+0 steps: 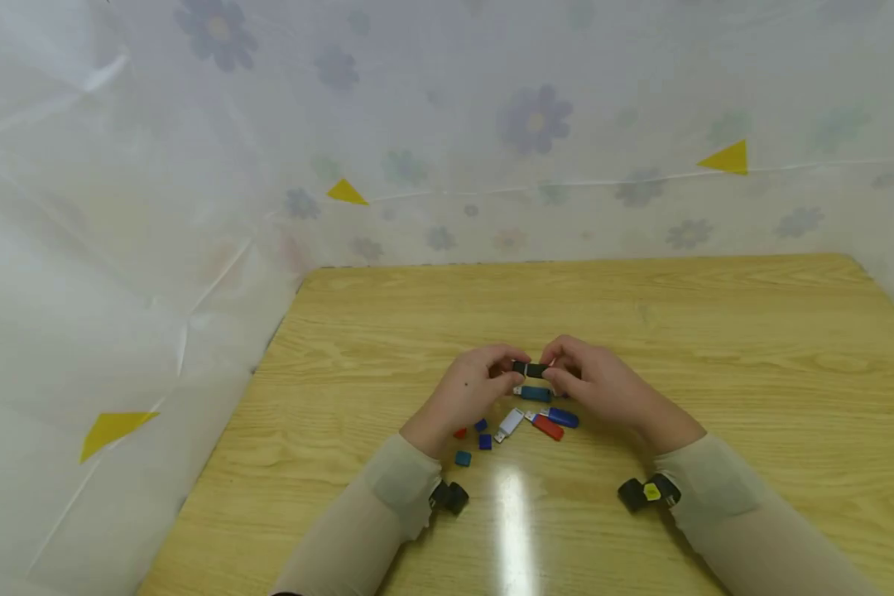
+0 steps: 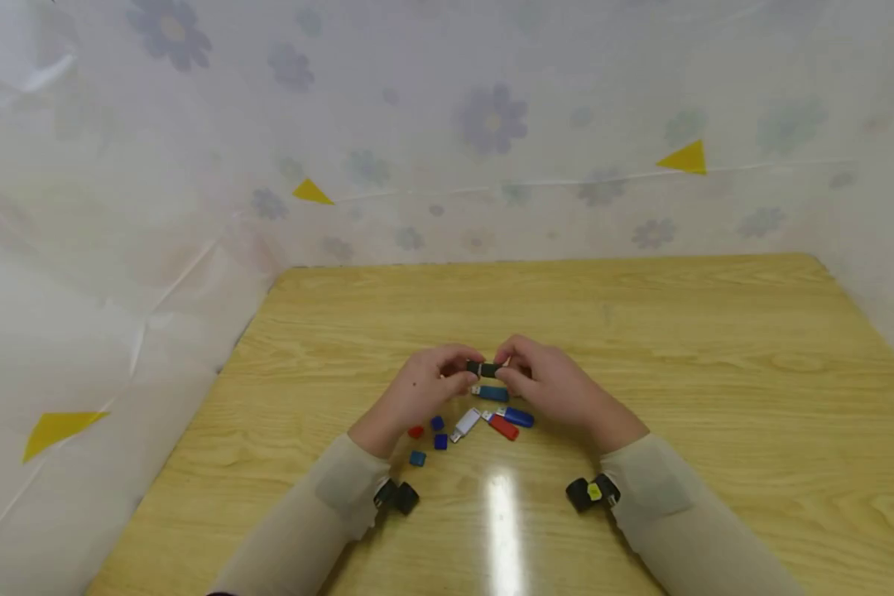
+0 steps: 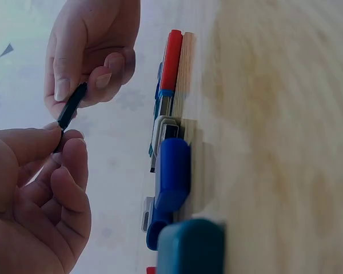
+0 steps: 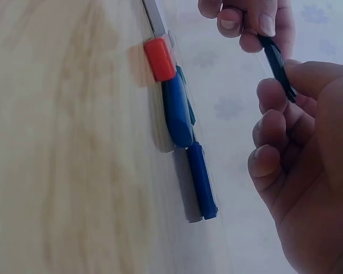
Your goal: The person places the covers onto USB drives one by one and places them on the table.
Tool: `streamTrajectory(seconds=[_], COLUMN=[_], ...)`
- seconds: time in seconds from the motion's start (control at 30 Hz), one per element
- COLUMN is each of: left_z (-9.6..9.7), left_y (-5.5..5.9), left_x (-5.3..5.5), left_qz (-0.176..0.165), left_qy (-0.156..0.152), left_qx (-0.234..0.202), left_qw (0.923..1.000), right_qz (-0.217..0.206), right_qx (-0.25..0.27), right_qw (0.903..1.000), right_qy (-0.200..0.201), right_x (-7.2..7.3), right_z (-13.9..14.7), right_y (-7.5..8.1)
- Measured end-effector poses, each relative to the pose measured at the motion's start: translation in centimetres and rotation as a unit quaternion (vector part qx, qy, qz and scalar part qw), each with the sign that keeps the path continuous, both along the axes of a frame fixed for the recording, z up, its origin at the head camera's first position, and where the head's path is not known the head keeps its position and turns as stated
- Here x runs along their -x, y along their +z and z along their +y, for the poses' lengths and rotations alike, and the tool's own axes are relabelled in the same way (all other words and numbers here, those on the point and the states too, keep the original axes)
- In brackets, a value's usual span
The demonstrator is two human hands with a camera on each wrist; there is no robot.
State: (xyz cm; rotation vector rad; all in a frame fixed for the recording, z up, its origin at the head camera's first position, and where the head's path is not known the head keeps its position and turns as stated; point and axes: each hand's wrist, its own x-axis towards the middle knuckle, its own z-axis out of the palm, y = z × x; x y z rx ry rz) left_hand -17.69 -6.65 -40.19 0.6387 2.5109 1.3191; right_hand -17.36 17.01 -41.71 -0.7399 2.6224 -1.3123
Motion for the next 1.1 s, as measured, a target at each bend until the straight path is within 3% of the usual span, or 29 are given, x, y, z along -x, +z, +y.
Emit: streamTrajectory(seconds=[0.23, 0.7, 0.93, 1.1], left_z=[0.0, 0.6, 0.5, 0.0], left_y=[-0.1, 0.2, -0.1, -0.5], left_x=[0.1, -0.4, -0.2, -0.1], left_qz=[-0.007, -0.027, 0.009, -0.012], left_qy=[0.006, 0.013, 0.006, 0.016], left_qx=[-0.004, 0.003, 0.020, 0.009], left_qw=[0.9999, 0.9995, 0.9997, 0.9998], right_qz=[0.054, 0.113, 0.109, 0.093], right_qx=[-0.033, -0.111, -0.119, -0.121], right_qw=[0.9980, 0.9874, 0.9865, 0.9869], right_qy=[0.002, 0.003, -0.023, -0.051], right_x=[0.0, -0.5, -0.2, 0.6], right_z=[-0.1, -0.7, -0.6, 0.0], right_y=[0.1, 0.6, 0.3, 0.3])
